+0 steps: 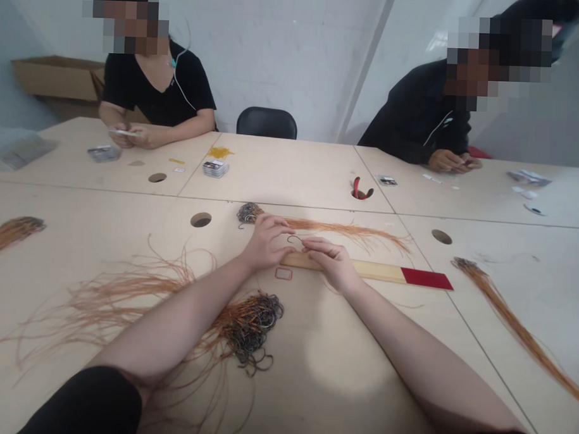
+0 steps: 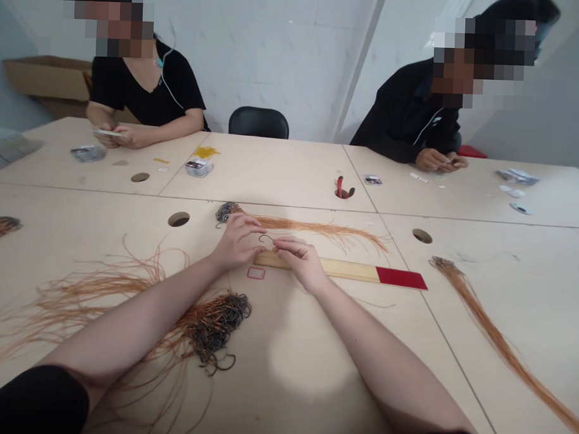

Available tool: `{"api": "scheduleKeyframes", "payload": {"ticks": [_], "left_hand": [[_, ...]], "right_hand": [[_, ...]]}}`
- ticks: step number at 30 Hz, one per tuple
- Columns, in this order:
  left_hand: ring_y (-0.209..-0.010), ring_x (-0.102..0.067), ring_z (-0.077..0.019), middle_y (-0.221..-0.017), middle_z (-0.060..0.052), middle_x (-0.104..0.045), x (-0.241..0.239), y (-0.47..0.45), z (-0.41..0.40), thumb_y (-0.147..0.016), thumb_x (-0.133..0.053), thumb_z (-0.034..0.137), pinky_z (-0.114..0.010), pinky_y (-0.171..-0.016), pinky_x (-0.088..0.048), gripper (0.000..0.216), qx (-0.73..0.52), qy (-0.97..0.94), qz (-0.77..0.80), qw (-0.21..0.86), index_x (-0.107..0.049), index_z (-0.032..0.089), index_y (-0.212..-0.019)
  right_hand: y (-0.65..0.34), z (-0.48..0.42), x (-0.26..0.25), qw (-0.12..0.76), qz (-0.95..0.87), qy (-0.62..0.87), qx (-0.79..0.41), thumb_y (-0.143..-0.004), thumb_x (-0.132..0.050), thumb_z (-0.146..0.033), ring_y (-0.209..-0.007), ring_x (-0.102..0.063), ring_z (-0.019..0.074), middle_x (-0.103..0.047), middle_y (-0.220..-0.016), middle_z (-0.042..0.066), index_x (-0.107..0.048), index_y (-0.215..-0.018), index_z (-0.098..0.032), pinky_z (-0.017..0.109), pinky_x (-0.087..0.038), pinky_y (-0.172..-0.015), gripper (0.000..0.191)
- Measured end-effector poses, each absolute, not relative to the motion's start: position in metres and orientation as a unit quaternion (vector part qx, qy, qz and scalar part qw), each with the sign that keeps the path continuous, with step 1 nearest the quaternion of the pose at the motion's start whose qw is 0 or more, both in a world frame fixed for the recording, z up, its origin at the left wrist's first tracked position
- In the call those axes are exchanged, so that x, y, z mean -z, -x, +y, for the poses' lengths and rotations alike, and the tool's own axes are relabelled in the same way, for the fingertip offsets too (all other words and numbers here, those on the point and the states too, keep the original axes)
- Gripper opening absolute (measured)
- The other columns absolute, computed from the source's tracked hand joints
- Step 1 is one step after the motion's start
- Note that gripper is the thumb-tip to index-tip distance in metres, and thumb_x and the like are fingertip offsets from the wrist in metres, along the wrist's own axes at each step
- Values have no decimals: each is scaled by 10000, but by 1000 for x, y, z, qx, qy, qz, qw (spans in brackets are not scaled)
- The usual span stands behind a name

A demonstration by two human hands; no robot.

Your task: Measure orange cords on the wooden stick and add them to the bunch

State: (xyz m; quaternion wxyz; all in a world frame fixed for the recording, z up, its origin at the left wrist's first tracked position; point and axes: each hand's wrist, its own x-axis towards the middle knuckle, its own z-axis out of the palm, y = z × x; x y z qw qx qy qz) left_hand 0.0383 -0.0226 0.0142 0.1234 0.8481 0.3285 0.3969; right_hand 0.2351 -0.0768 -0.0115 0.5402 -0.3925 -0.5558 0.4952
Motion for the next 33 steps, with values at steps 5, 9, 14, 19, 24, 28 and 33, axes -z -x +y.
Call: {"api": "scheduleKeyframes", "payload": {"ticks": [5, 9, 14, 19, 24, 28, 33], "left_hand": [[-1044, -417, -223, -1023, -55, -590, -9, -37, -20, -723, -672, 387, -403, -973, -290, 246, -397, -847, 335, 116, -702, 267, -936], [-1044, -413, -217, -1027, -56, -592, -8, -38, -20, -728, -672, 381, -398, -960, -302, 245, -407, -850, 314, 113, -704, 283, -950], [-1040, -408, -219, -1019, -56, -599, -7, -39, -21, -725, -673, 385, -400, -948, -313, 234, -407, -853, 309, 102, -709, 296, -938], [-1017, -407, -214, -996, -55, -601, -7, -40, -22, -749, -650, 373, -390, -942, -316, 211, -403, -858, 306, 87, -710, 294, -935], [-1009, -408, -216, -972, -51, -607, -6, -41, -23, -742, -655, 366, -391, -944, -310, 125, -376, -877, 285, 88, -730, 283, -797], [-1017, -411, -217, -976, -50, -613, -6, -42, -26, -760, -630, 290, -400, -941, -323, 124, -368, -884, 271, 100, -719, 280, -846], [-1062, -403, -257, -1059, -58, -588, -10, -41, -30, -643, -660, 229, -453, -964, -311, 355, -316, -904, 256, 130, -671, 269, -996]], "right_hand": [[-238, -77, 8, 564, -479, 384, -552, -711, -682, -281, -842, -614, 171, -671, -936, 45, -723, -840, -228, 377, -476, -877, 146], [-237, -77, 4, 573, -452, 382, -567, -687, -681, -273, -808, -614, 173, -683, -862, 46, -726, -783, -209, 376, -483, -854, 124], [-238, -76, 7, 573, -451, 377, -571, -704, -664, -273, -818, -615, 173, -683, -888, 45, -723, -794, -217, 387, -472, -877, 121], [-238, -76, 9, 574, -438, 382, -577, -690, -676, -282, -801, -612, 174, -683, -875, 53, -723, -792, -204, 377, -479, -868, 137], [-236, -76, 9, 566, -427, 404, -577, -639, -723, -308, -787, -623, 185, -688, -843, 55, -721, -765, -199, 387, -488, -850, 167], [-236, -78, 12, 550, -468, 406, -560, -653, -727, -304, -813, -626, 186, -684, -863, 51, -717, -795, -205, 381, -484, -847, 173], [-237, -77, 17, 562, -484, 407, -533, -657, -731, -302, -838, -617, 178, -671, -871, 39, -688, -834, -210, 364, -480, -832, 204]]}}
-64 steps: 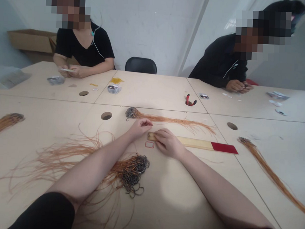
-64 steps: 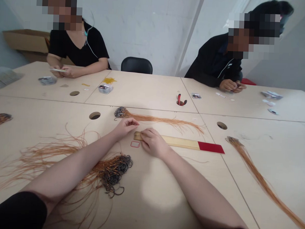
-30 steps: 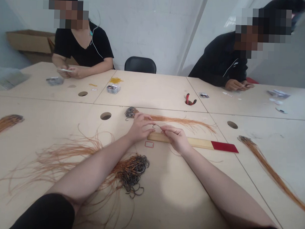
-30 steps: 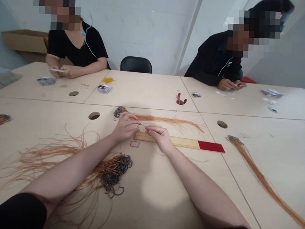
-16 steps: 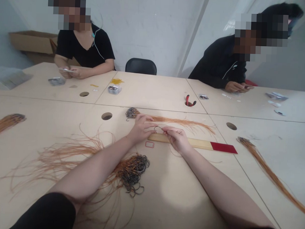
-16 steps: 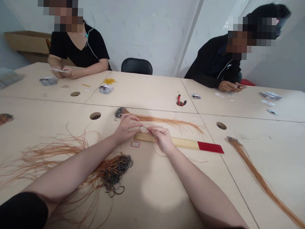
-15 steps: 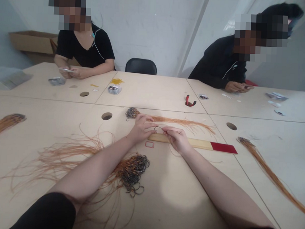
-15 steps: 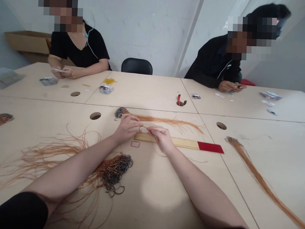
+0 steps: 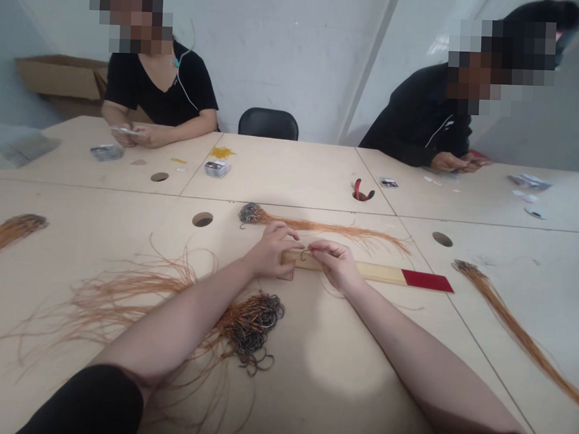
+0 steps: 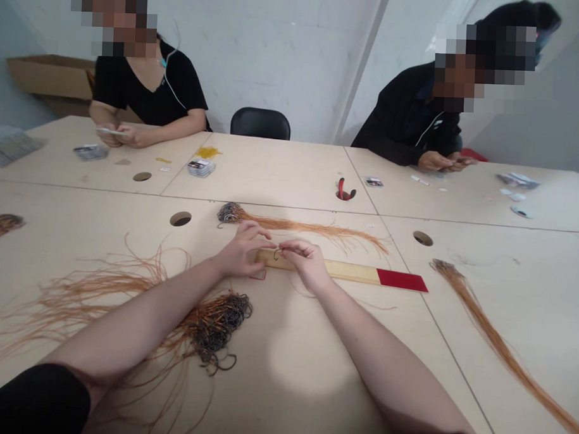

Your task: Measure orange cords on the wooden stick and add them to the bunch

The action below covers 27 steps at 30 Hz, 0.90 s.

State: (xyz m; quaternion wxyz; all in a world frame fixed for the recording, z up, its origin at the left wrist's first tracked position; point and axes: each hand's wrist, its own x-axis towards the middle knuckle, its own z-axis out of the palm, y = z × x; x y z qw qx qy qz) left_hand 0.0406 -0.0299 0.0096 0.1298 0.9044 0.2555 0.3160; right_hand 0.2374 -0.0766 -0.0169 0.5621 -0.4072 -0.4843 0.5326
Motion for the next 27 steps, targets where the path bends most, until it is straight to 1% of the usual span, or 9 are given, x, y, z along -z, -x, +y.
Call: {"api": "scheduleKeyframes", "payload": {"ticks": [2, 4, 9, 15, 18, 22, 27], "left_hand": [[-1071, -391, -272, -1065, -61, -586, -10, -41, -30, -605, -689, 266, -462, -971, -302, 384, -302, -909, 257, 129, -670, 263, -989], [-1069, -386, -275, -1052, -62, -592, -10, -42, -30, -592, -709, 298, -462, -974, -297, 364, -297, -910, 260, 124, -678, 259, -953], [-1034, -418, -254, -1022, -62, -608, -9, -45, -30, -651, -693, 334, -431, -963, -304, 276, -307, -909, 253, 126, -680, 261, -917], [-1020, -430, -246, -1001, -64, -616, -10, -47, -32, -702, -654, 351, -417, -957, -302, 209, -311, -908, 257, 109, -685, 247, -880], [-1042, -412, -254, -1005, -62, -614, -9, -46, -32, -704, -652, 368, -415, -950, -305, 206, -312, -906, 270, 97, -685, 249, -870], [-1032, -415, -252, -1002, -62, -612, -7, -45, -31, -700, -658, 384, -412, -932, -315, 238, -318, -907, 264, 83, -677, 251, -897], [-1034, -413, -257, -981, -58, -625, -5, -46, -32, -702, -659, 399, -410, -907, -331, 249, -330, -905, 265, 46, -677, 230, -884]], "right_hand": [[-237, -76, 18, 572, -477, 404, -531, -651, -734, -299, -822, -615, 166, -663, -859, 31, -667, -853, -211, 350, -483, -813, 231], [-237, -75, 19, 576, -477, 399, -530, -653, -732, -296, -795, -612, 154, -653, -841, 25, -644, -853, -206, 337, -487, -788, 236], [-236, -76, 19, 578, -492, 397, -516, -686, -707, -299, -772, -606, 147, -634, -814, 17, -603, -840, -208, 321, -491, -764, 206], [-233, -78, 16, 582, -482, 375, -538, -682, -720, -275, -765, -599, 130, -619, -812, 0, -586, -825, -214, 295, -483, -753, 206], [-231, -79, 15, 582, -478, 374, -541, -683, -718, -280, -765, -598, 130, -620, -817, 0, -581, -821, -217, 295, -483, -752, 205], [-230, -80, 12, 599, -463, 371, -538, -651, -738, -290, -777, -604, 138, -629, -819, 3, -573, -810, -222, 304, -487, -767, 239], [-229, -80, 11, 606, -461, 375, -529, -636, -747, -300, -780, -603, 145, -630, -813, 11, -565, -808, -219, 308, -495, -759, 263]]}}
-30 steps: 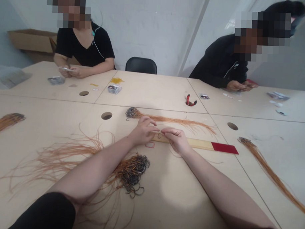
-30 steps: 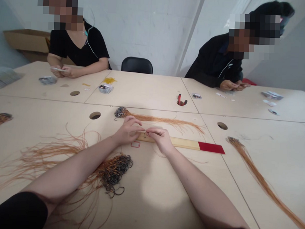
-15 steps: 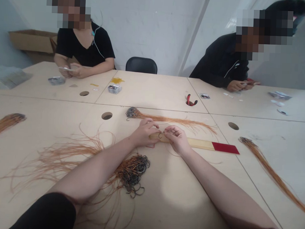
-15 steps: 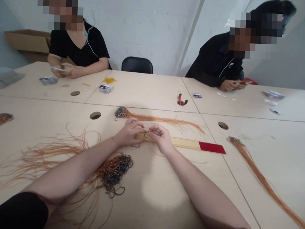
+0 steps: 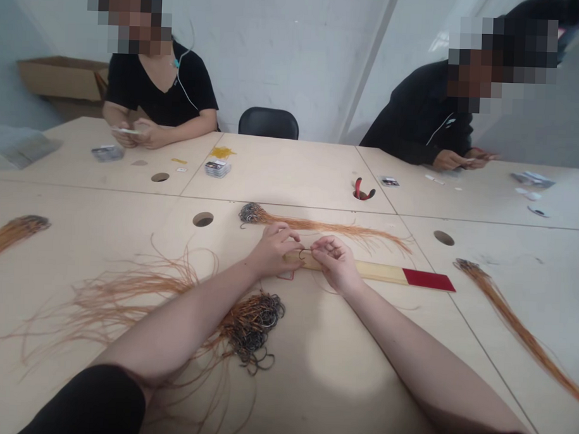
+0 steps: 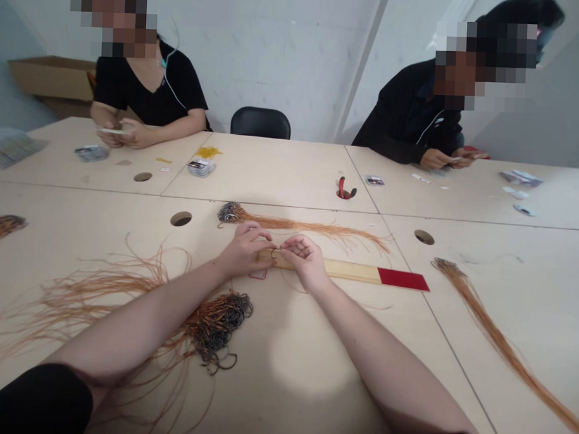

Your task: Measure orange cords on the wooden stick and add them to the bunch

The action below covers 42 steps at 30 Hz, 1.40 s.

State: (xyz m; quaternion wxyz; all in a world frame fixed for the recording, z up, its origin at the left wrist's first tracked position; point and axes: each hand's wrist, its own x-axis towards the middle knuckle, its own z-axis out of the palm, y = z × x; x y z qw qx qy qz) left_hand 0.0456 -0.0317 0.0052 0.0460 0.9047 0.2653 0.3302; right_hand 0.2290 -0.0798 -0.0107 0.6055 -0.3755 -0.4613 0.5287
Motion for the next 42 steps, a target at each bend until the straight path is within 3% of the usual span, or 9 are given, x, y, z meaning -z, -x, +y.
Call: {"api": "scheduleKeyframes", "payload": {"ticks": [9, 20, 29, 35, 38, 42], "left_hand": [[-1022, -433, -232, -956, -41, -633, -7, -47, -33, -748, -612, 322, -388, -888, -361, 173, -327, -900, 289, 9, -677, 217, -869], [-1021, -435, -235, -947, -38, -628, -4, -46, -31, -724, -619, 287, -393, -895, -350, 177, -323, -901, 289, 14, -677, 208, -872], [-1015, -441, -229, -935, -44, -630, -6, -46, -33, -742, -618, 336, -396, -887, -360, 172, -322, -902, 287, 16, -671, 207, -843], [-1001, -446, -215, -901, -38, -631, -8, -43, -27, -732, -629, 326, -387, -910, -363, 161, -348, -885, 309, 9, -682, 218, -839], [-993, -453, -216, -883, -40, -636, -9, -35, -17, -736, -626, 316, -398, -908, -361, 152, -367, -865, 344, -6, -688, 218, -834], [-948, -462, -214, -857, -36, -639, -11, -13, 6, -714, -646, 294, -411, -888, -360, 142, -386, -834, 392, -24, -699, 224, -825]], "right_hand": [[-231, -75, 20, 619, -451, 354, -537, -657, -742, -231, -792, -591, 112, -627, -819, -6, -594, -840, -225, 254, -467, -759, 236], [-226, -79, 14, 580, -525, 439, -443, -667, -718, -332, -703, -590, 125, -622, -797, 24, -586, -884, -189, 271, -478, -664, 292], [-227, -79, 16, 570, -531, 448, -439, -705, -670, -374, -643, -592, 119, -609, -784, 23, -567, -916, -197, 282, -489, -649, 295], [-238, -77, 9, 515, -574, 462, -437, -693, -671, -333, -622, -594, 105, -596, -861, 28, -538, -1070, -197, 254, -479, -603, 423], [-254, -71, 1, 481, -599, 504, -395, -702, -644, -330, -633, -603, 126, -611, -806, 31, -573, -1038, -177, 253, -474, -590, 376], [-286, -62, -8, 449, -633, 581, -245, -726, -585, -299, -641, -590, 136, -638, -780, 37, -605, -981, -171, 276, -477, -633, 286]]}}
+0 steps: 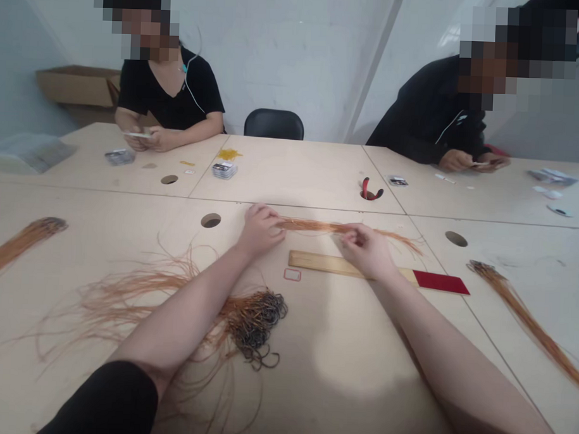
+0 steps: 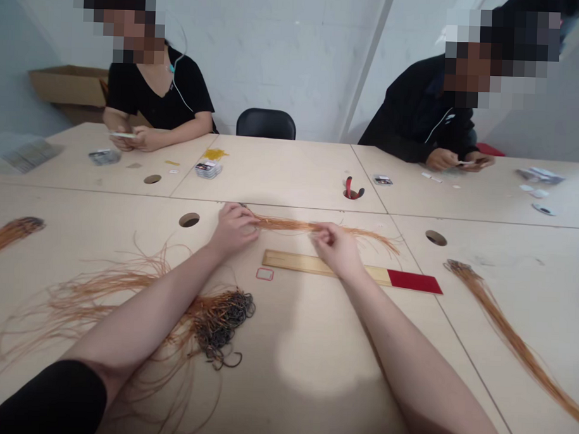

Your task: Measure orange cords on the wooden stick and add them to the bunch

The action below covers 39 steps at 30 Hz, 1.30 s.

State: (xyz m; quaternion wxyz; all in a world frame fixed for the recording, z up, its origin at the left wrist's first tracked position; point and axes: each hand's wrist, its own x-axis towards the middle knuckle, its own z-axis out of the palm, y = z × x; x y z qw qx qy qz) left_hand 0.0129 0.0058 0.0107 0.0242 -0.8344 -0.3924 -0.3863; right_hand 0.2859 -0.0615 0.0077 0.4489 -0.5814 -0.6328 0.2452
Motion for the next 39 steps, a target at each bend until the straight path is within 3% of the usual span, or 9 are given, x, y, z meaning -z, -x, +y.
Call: {"api": "scheduleKeyframes", "payload": {"ticks": [5, 14, 19, 23, 29, 34, 39], "left_hand": [[-951, -455, -227, -815, -34, -639, -7, 10, 27, -721, -640, 277, -434, -870, -339, 92, 405, 786, -466, 32, -694, 231, -663], [-938, -456, -220, -829, -41, -633, -4, -7, 15, -739, -597, 241, -427, -872, -349, 90, 372, 843, -389, 13, -685, 221, -746], [-989, -440, -223, -856, -41, -631, -6, -12, 10, -750, -604, 300, -421, -897, -338, 109, 356, 862, -360, 2, -680, 224, -767], [-1015, -439, -235, -879, -49, -631, -9, -14, 6, -705, -651, 422, -423, -921, -332, 225, 330, 885, -327, -17, -684, 222, -803], [-1000, -457, -236, -926, -64, -624, -16, -20, -6, -576, -701, 589, -421, -939, -325, 501, 322, 909, -262, -29, -690, 249, -945], [-1017, -442, -224, -930, -38, -634, -16, -30, -18, -637, -683, 549, -400, -927, -335, 340, 304, 929, -205, -43, -704, 324, -890], [-1013, -445, -208, -908, -33, -637, -17, -35, -21, -750, -626, 443, -389, -922, -343, 179, 289, 931, -220, -45, -705, 314, -846]], "right_hand": [[-318, -53, -3, 431, -628, 630, -148, -747, -550, -278, -697, -603, 159, -656, -802, 57, -612, -1001, -154, 298, -476, -673, 290], [-299, -58, -8, 440, -668, 581, -153, -775, -529, -269, -651, -549, 138, -636, -778, 32, -641, -962, -184, 282, -452, -613, 234], [-273, -77, -38, 480, -672, 541, -159, -783, -571, -311, -498, -389, 91, -543, -652, -8, -656, -943, -210, 244, -380, -498, 207], [-251, -93, -56, 536, -658, 507, -149, -789, -587, -303, -495, -345, 91, -402, -570, -41, -653, -890, -225, 250, -361, -512, 144], [-227, -107, -70, 570, -650, 476, -162, -799, -584, -264, -502, -353, 94, -413, -577, -36, -625, -842, -225, 255, -362, -507, 72], [-222, -109, -66, 573, -656, 458, -177, -795, -591, -247, -509, -360, 92, -472, -629, -18, -621, -828, -229, 253, -341, -486, 48], [-221, -113, -63, 568, -656, 462, -182, -796, -591, -253, -507, -375, 97, -501, -644, -7, -626, -827, -234, 250, -331, -461, 50]]}}
